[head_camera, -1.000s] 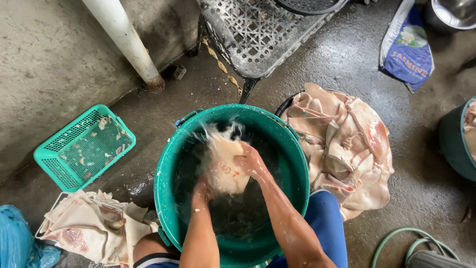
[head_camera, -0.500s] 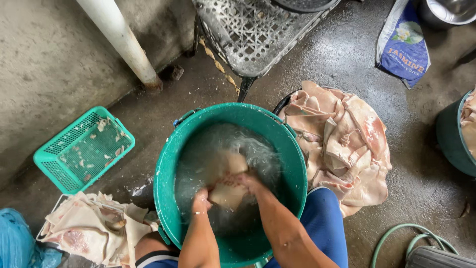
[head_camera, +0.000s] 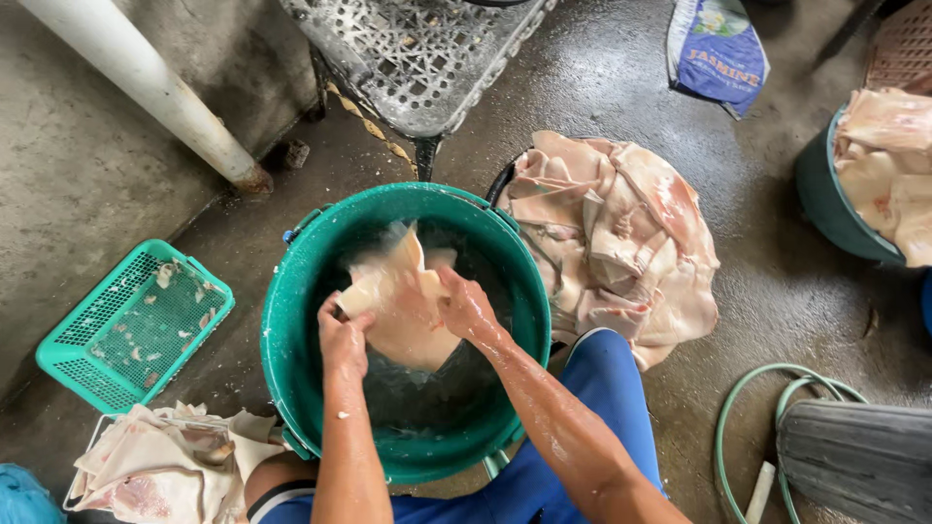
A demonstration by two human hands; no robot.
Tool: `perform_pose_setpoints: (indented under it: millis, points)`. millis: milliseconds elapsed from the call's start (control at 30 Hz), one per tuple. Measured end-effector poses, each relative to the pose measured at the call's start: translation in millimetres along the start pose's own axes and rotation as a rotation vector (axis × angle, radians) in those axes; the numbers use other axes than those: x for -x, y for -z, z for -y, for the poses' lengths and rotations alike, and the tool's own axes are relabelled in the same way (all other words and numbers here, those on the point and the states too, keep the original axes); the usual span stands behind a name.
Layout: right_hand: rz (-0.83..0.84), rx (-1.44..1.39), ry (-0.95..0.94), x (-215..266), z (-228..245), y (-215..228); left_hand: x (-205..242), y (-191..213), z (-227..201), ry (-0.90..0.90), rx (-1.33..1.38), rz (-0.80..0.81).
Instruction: The person washes raw animal skins in a bucket of water by hand, moving pieces one at a time from a pile on the floor into the bucket and then to a separate basin.
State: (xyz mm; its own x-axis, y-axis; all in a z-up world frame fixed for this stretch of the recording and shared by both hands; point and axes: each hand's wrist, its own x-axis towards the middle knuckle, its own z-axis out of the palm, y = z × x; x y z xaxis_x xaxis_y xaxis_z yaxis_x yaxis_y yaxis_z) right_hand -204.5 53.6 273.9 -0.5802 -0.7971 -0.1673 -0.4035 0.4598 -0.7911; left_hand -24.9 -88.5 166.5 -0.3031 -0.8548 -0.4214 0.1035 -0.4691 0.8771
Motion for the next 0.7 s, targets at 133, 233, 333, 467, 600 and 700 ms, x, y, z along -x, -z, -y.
perform_pose_setpoints:
  millis: [133,233,333,467,600,700]
  points:
    - [-0.105,-0.027,0.193,27.1,73.5,58.3,5.9,-3.4,-54.4,0.292,0.283,0.269]
    - [-0.096,0.003,0.366,47.1,116.4,89.8,12.4,-22.2,-76.0,0.302,0.305,0.462]
    - [-0.078,0.147,0.588,59.7,137.5,107.4,9.0,-34.3,-98.7,0.210,0.325,0.560]
    - [-0.024,0.202,0.594,62.7,136.6,107.9,10.5,-36.8,-119.4,0.129,0.259,0.551]
    - [-0.086,0.176,0.681,60.8,119.2,90.5,12.1,-27.4,-125.8,0.090,0.186,0.477]
    - [-0.053,0.172,0.618,60.1,108.1,76.9,14.1,-19.9,-119.5,0.087,0.148,0.442]
